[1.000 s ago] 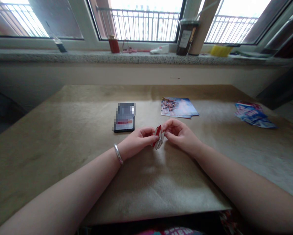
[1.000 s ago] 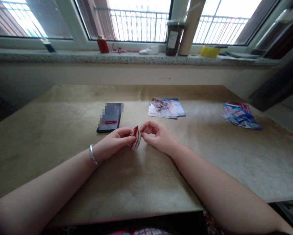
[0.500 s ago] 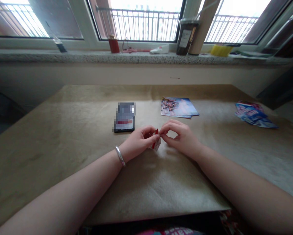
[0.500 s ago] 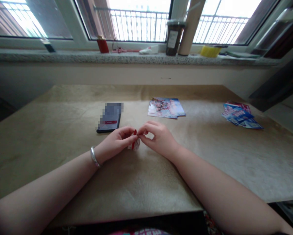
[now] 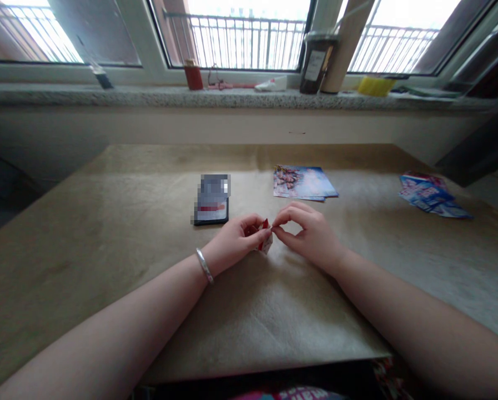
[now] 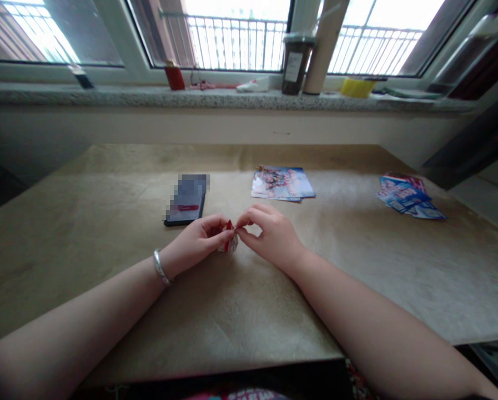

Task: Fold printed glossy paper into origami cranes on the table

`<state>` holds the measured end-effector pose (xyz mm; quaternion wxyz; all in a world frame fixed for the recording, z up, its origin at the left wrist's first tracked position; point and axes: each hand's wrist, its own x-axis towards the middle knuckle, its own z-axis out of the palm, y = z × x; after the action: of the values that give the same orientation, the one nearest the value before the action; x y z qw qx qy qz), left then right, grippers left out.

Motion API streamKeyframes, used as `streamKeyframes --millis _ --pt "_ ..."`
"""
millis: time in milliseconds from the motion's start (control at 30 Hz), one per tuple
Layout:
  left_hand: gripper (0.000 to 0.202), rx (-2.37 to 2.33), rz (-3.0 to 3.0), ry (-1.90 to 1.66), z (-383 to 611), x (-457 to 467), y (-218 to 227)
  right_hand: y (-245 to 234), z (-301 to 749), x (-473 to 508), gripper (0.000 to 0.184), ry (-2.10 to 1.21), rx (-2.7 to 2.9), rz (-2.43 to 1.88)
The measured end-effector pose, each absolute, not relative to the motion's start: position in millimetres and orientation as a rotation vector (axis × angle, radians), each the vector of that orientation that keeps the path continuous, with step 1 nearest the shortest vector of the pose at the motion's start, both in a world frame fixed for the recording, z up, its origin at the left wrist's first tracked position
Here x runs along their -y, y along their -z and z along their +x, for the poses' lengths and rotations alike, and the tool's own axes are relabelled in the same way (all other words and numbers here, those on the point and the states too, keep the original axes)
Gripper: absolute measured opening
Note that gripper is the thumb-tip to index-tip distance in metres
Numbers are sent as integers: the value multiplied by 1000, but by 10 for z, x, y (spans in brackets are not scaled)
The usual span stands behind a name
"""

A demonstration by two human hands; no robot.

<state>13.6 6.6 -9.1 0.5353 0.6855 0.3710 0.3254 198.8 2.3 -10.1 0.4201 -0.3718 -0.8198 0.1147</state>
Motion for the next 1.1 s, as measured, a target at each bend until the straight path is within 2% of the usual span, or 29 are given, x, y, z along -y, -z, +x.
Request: streamKeyframes --millis 533,1100 --pt "24 -1050 1946 -767 126 -31 88 93 1973 -15 8 -397 2095 -996" --pt "18 -1025 1684 -852 143 -64 103 135 1965 -42 7 -381 2111 -995"
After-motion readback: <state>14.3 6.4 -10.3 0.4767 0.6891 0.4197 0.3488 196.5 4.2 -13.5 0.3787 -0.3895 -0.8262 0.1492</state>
